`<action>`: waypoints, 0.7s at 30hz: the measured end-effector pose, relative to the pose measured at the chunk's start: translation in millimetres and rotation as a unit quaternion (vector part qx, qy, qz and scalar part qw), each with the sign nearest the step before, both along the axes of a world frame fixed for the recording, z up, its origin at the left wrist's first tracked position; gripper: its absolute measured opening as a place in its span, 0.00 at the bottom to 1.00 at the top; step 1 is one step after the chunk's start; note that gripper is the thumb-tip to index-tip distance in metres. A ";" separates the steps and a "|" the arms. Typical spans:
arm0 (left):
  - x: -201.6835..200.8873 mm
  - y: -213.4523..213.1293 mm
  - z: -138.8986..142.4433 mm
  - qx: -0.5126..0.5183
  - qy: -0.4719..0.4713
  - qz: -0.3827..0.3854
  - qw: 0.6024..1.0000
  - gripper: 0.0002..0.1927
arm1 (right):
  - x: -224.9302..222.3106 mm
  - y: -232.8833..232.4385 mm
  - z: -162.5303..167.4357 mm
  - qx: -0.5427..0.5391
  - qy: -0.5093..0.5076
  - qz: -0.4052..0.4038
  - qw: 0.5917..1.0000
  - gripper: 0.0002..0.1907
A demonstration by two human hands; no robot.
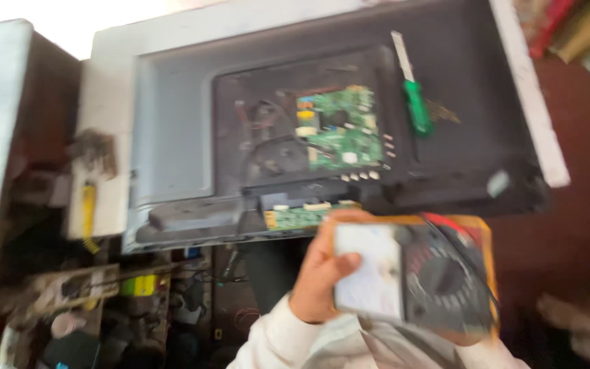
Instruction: The person uses a multimeter to test points on a circuit board inside a disassembled television. They move the probes across different components and then place the multimeter aside.
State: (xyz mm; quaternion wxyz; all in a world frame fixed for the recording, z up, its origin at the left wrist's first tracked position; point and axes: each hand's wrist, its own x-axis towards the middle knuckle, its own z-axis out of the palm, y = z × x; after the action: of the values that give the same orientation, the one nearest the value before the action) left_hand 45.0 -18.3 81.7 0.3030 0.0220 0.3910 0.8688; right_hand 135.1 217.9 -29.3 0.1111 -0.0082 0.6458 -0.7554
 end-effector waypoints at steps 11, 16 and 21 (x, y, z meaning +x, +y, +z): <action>9.0 48.3 -4.4 -0.299 0.313 -0.240 0.869 0.35 | 36.9 35.1 112.0 0.371 0.253 -0.123 0.885 0.18; 6.2 90.0 -34.5 -0.195 0.158 -0.305 0.919 0.32 | 69.4 76.0 56.8 0.103 0.117 -0.229 0.961 0.25; 8.2 129.0 -60.8 -0.182 0.056 -0.385 0.903 0.28 | 104.2 103.0 10.7 -0.151 0.017 -0.268 0.952 0.36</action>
State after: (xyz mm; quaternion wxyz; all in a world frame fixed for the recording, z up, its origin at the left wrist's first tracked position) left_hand 53.2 110.7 21.0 0.5899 0.1643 0.5196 0.5959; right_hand 239.3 320.9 -18.6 -0.1085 0.1354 0.5047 -0.8457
